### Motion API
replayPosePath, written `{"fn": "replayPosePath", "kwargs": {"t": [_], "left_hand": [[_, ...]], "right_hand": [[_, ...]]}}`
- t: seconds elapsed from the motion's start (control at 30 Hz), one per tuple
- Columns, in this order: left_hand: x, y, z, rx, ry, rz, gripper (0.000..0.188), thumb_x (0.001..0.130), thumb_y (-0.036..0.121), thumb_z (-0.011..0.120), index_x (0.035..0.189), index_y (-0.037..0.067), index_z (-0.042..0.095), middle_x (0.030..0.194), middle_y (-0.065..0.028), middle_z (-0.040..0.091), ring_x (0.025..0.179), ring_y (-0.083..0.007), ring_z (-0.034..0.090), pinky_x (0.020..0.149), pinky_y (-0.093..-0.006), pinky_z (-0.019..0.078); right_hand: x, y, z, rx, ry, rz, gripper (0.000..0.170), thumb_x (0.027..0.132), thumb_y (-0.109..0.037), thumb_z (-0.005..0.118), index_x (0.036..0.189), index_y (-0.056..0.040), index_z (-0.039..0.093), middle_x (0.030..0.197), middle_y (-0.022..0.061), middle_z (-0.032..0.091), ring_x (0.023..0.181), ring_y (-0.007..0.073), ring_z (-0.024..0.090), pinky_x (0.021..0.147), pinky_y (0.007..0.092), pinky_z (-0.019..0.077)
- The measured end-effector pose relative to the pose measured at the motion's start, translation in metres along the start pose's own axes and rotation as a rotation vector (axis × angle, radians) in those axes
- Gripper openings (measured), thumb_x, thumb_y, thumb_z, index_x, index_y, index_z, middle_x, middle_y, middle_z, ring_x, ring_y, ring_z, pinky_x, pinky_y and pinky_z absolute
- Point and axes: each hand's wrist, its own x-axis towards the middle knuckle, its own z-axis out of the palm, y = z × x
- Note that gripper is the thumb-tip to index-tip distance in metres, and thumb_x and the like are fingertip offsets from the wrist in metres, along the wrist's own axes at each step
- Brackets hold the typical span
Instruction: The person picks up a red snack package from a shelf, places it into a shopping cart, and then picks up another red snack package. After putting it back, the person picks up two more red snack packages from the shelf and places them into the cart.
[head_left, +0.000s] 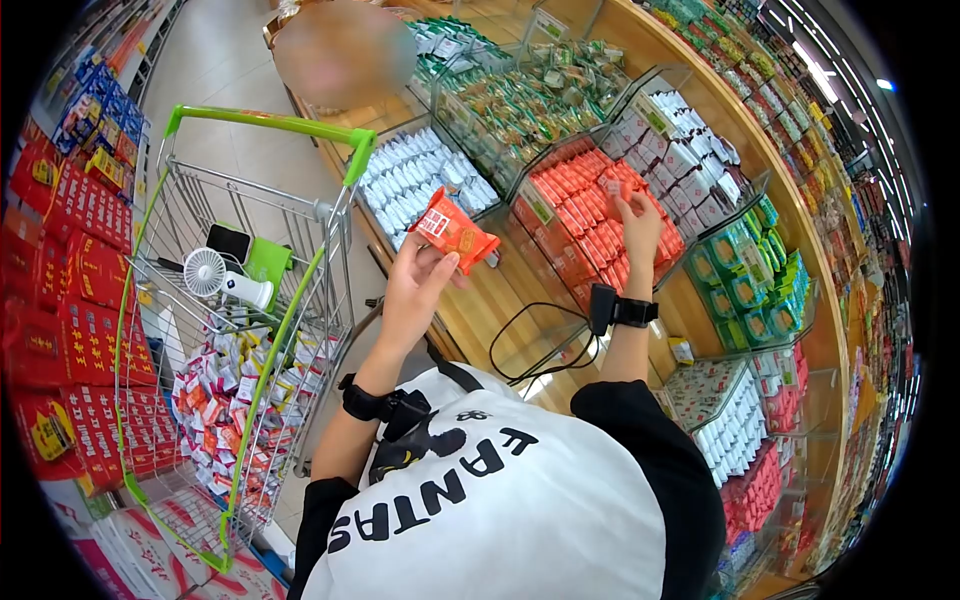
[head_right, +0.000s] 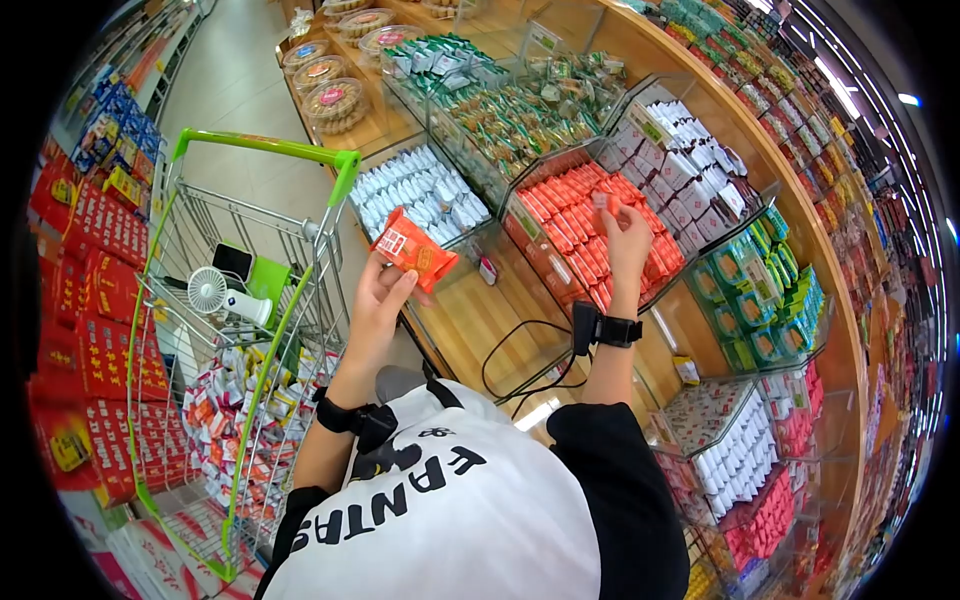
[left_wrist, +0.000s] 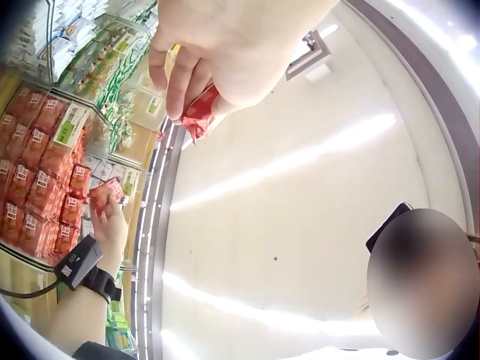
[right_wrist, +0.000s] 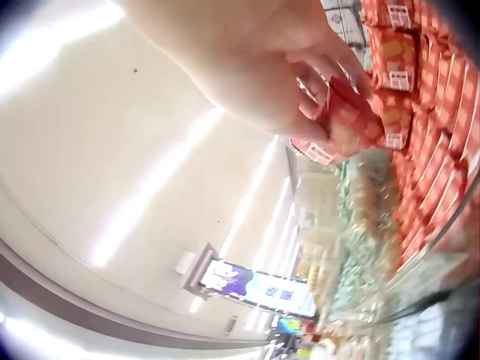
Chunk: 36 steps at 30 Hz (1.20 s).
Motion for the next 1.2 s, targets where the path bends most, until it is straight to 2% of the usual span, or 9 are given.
{"fn": "replayPosePath", "kwargs": {"t": [0.03,0.07,0.13,0.2,0.27,0.37,0.47,0.6,1.2], "left_hand": [[0.000,0.000,0.000,0.003,-0.004,-0.002,0.028,0.083,0.007,0.050,0.108,0.000,0.039,0.094,-0.0106,0.057,0.073,-0.0135,0.054,0.064,-0.0254,0.0441],[0.000,0.000,0.000,0.000,-0.002,0.004,0.029,0.083,0.007,0.051,0.108,0.000,0.039,0.094,-0.0106,0.057,0.074,-0.0134,0.054,0.064,-0.0253,0.0442],[-0.001,0.001,0.000,0.002,0.001,0.010,0.029,0.083,0.008,0.051,0.108,0.000,0.039,0.094,-0.0107,0.057,0.074,-0.0133,0.054,0.064,-0.0252,0.0443],[-0.003,0.001,0.000,0.012,-0.008,0.027,0.030,0.083,0.008,0.051,0.109,-0.001,0.040,0.094,-0.0107,0.057,0.075,-0.0133,0.055,0.064,-0.0251,0.0444],[-0.005,0.001,-0.002,0.020,-0.001,0.031,0.030,0.083,0.008,0.051,0.110,-0.001,0.039,0.094,-0.0107,0.057,0.075,-0.0132,0.055,0.064,-0.0251,0.0443],[-0.008,0.004,-0.006,0.037,0.016,0.027,0.031,0.083,0.008,0.051,0.110,-0.001,0.039,0.093,-0.0106,0.058,0.075,-0.0131,0.055,0.064,-0.0249,0.0442],[-0.010,0.009,-0.008,0.050,0.040,0.013,0.030,0.083,0.007,0.051,0.109,-0.001,0.040,0.092,-0.0105,0.058,0.074,-0.0129,0.055,0.063,-0.0248,0.0441],[-0.013,0.012,-0.013,0.062,0.044,0.020,0.027,0.083,0.007,0.051,0.107,-0.001,0.040,0.091,-0.0106,0.057,0.073,-0.0128,0.055,0.063,-0.0247,0.0440],[-0.019,0.014,-0.014,0.031,0.082,0.038,0.021,0.083,0.007,0.051,0.101,0.000,0.042,0.086,-0.0083,0.057,0.070,-0.0125,0.054,0.063,-0.0243,0.0427]], "right_hand": [[-0.001,-0.014,-0.002,0.323,-0.108,0.003,0.021,0.077,-0.019,0.061,0.089,-0.0020,0.060,0.080,0.0060,0.060,0.078,0.0154,0.058,0.063,0.0280,0.0451],[-0.003,-0.026,-0.002,0.325,-0.106,0.006,0.021,0.077,-0.019,0.061,0.089,-0.0020,0.060,0.080,0.0060,0.060,0.078,0.0154,0.058,0.063,0.0280,0.0451],[-0.009,-0.054,-0.002,0.704,-0.476,0.176,0.022,0.080,-0.014,0.057,0.095,0.0005,0.057,0.091,0.0058,0.059,0.081,0.0109,0.056,0.068,0.0216,0.0440],[-0.025,-0.092,-0.009,0.881,-0.648,0.207,0.022,0.079,-0.011,0.056,0.098,0.0000,0.055,0.091,0.0049,0.059,0.082,0.0110,0.056,0.071,0.0219,0.0438],[-0.037,-0.116,-0.007,0.892,-0.716,0.186,0.023,0.079,-0.010,0.057,0.099,0.0008,0.054,0.091,0.0050,0.059,0.082,0.0105,0.056,0.073,0.0216,0.0434],[-0.048,-0.137,-0.003,1.038,-0.950,0.114,0.021,0.079,-0.009,0.056,0.098,0.0015,0.054,0.091,0.0048,0.059,0.082,0.0095,0.056,0.074,0.0219,0.0433],[-0.059,-0.161,-0.007,1.099,-1.049,0.065,0.019,0.080,-0.008,0.056,0.096,0.0011,0.055,0.090,0.0041,0.059,0.081,0.0087,0.055,0.074,0.0218,0.0435],[-0.064,-0.171,-0.007,1.092,-1.127,0.046,0.017,0.080,-0.009,0.056,0.094,0.0003,0.055,0.088,0.0023,0.059,0.080,0.0065,0.054,0.072,0.0205,0.0429],[-0.072,-0.180,-0.010,1.116,-1.170,0.028,0.020,0.079,-0.009,0.058,0.096,0.0010,0.054,0.090,0.0030,0.059,0.080,0.0064,0.055,0.070,0.0201,0.0436]]}}
